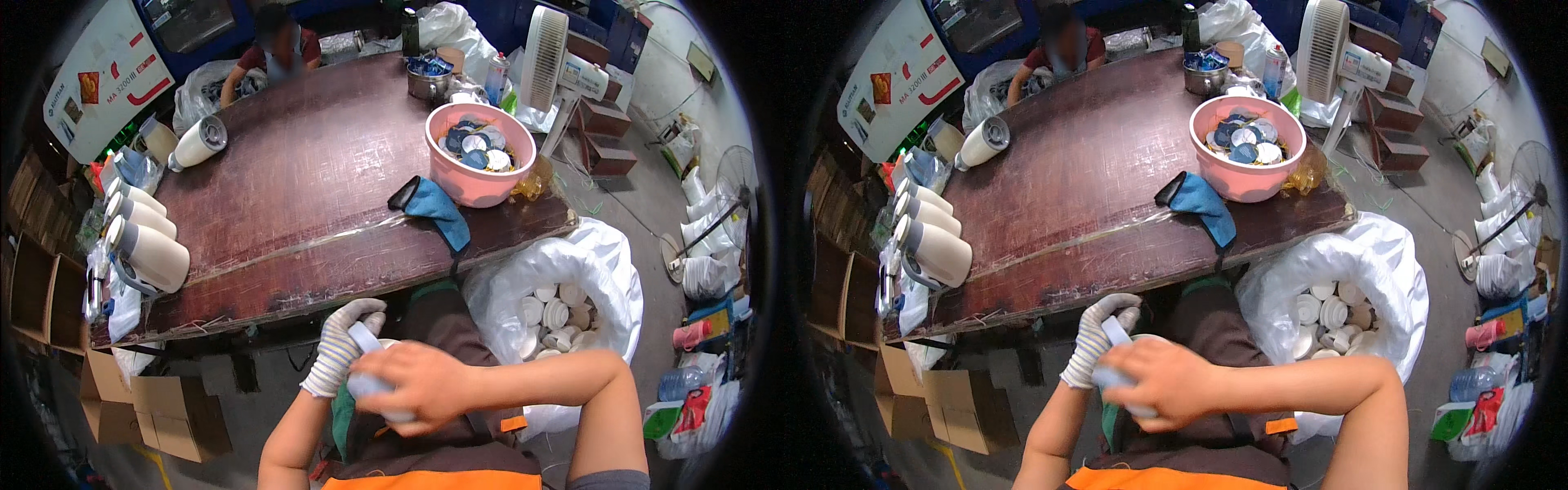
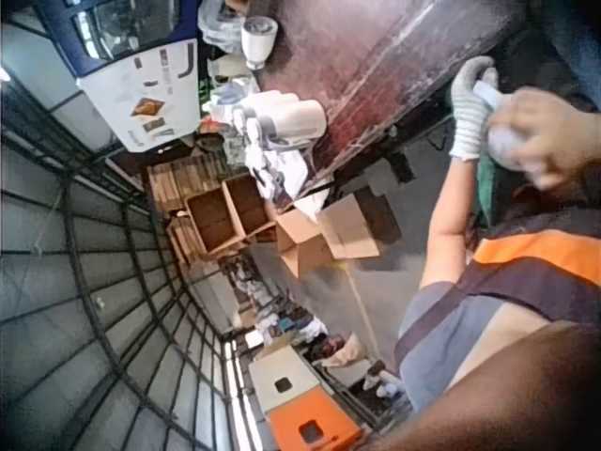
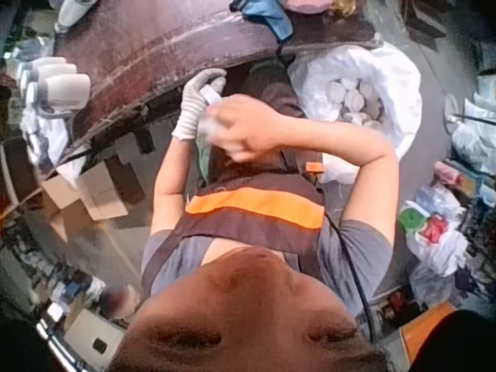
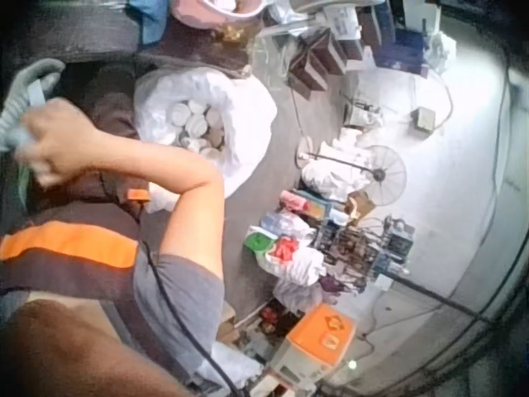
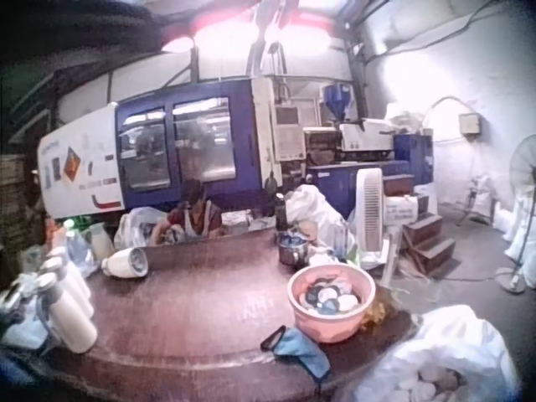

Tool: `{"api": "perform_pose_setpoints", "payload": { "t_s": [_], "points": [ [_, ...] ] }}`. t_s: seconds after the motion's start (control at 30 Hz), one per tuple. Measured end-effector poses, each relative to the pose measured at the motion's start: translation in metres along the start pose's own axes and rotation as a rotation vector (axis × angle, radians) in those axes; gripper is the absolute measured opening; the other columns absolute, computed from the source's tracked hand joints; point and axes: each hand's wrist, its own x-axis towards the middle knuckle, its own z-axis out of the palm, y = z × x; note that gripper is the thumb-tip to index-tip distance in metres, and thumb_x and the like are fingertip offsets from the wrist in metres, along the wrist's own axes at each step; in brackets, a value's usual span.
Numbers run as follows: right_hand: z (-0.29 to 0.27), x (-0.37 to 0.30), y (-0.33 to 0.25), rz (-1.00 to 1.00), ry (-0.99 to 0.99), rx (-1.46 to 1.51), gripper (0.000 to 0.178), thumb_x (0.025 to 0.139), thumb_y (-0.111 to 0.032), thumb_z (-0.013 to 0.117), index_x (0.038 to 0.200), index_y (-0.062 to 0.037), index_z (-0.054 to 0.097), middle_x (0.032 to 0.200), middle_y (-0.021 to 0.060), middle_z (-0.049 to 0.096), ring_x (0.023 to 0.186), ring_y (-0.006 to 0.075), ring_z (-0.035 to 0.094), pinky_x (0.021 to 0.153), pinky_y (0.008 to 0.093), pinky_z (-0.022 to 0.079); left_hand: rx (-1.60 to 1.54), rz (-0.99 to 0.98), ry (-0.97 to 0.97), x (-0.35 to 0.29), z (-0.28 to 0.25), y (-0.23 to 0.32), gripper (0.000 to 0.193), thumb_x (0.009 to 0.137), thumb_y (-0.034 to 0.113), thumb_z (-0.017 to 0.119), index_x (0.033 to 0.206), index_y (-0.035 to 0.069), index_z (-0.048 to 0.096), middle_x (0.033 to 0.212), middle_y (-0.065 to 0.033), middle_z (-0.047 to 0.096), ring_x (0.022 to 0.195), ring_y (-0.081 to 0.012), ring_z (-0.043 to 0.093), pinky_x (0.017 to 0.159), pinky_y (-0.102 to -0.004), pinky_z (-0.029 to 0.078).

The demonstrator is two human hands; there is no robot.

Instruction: The person assembles white kettles by inserting a blue filter and securing a white lid onto each unit. They handle the kettles one at a time, placing completed units on the table. A coworker is visible in the background performing a similar task.

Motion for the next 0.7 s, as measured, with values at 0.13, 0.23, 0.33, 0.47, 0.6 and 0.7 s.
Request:
{"api": "perform_pose_setpoints", "payload": {
  "t_s": [0.13,0.23,0.33,0.47,0.6,0.7],
  "points": [
    [0.005,-0.033,0.06,0.768,0.343,-0.085,0.045,0.082,-0.038,0.064,0.118,-0.0116,0.06,0.139,0.0303,0.038,0.127,0.0444,0.042,0.105,0.0476,0.036,0.266,0.008,-0.173,-0.041,0.003,0.025,0.039,0.082,0.025,0.07,0.113,0.003,0.064,0.095,-0.0157,0.069,0.087,-0.025,0.068,0.078,-0.036,0.053],
    [0.017,-0.064,0.084,0.716,0.356,-0.208,0.057,0.084,-0.051,0.063,0.12,-0.0072,0.059,0.143,0.0316,0.034,0.135,0.0441,0.032,0.11,0.0508,0.027,0.471,0.041,-0.36,-0.059,0.025,0.023,0.048,0.082,0.034,0.068,0.118,0.005,0.061,0.096,-0.0241,0.066,0.092,-0.0404,0.065,0.083,-0.0448,0.051],
    [-0.007,-0.055,0.058,0.334,0.109,-0.181,0.065,0.08,-0.054,0.065,0.127,-0.0098,0.054,0.133,0.0236,0.045,0.126,0.0402,0.042,0.109,0.051,0.028,0.176,-0.045,-0.146,-0.037,-0.004,0.005,0.039,0.078,0.017,0.073,0.114,0.004,0.063,0.097,-0.0106,0.07,0.09,-0.0191,0.067,0.08,-0.0323,0.053],
    [-0.019,-0.046,0.047,0.123,0.178,-0.227,0.065,0.076,-0.047,0.07,0.129,-0.0138,0.053,0.117,0.0179,0.054,0.104,0.0355,0.056,0.089,0.0447,0.046,0.051,-0.077,-0.052,-0.022,-0.011,-0.008,0.037,0.075,0.002,0.073,0.111,0.003,0.063,0.102,-0.0039,0.065,0.095,-0.0129,0.061,0.086,-0.0293,0.051],
    [0.007,-0.059,0.084,0.61,0.421,-0.285,0.052,0.081,-0.042,0.065,0.117,-0.0064,0.056,0.102,0.0176,0.058,0.093,0.0355,0.059,0.078,0.0447,0.049,0.361,0.336,-0.215,-0.057,0.04,0.016,0.05,0.084,0.027,0.066,0.125,0.001,0.054,0.099,-0.0198,0.067,0.094,-0.031,0.066,0.087,-0.039,0.05],
    [0.015,-0.067,0.078,0.78,0.405,-0.135,0.055,0.082,-0.043,0.065,0.121,-0.0059,0.054,0.113,0.0189,0.057,0.106,0.0369,0.056,0.089,0.0452,0.047,0.506,0.028,-0.34,-0.064,0.039,-0.006,0.054,0.086,0.039,0.061,0.125,0.002,0.054,0.1,-0.0282,0.064,0.099,-0.0432,0.062,0.088,-0.0451,0.048]
  ]
}}
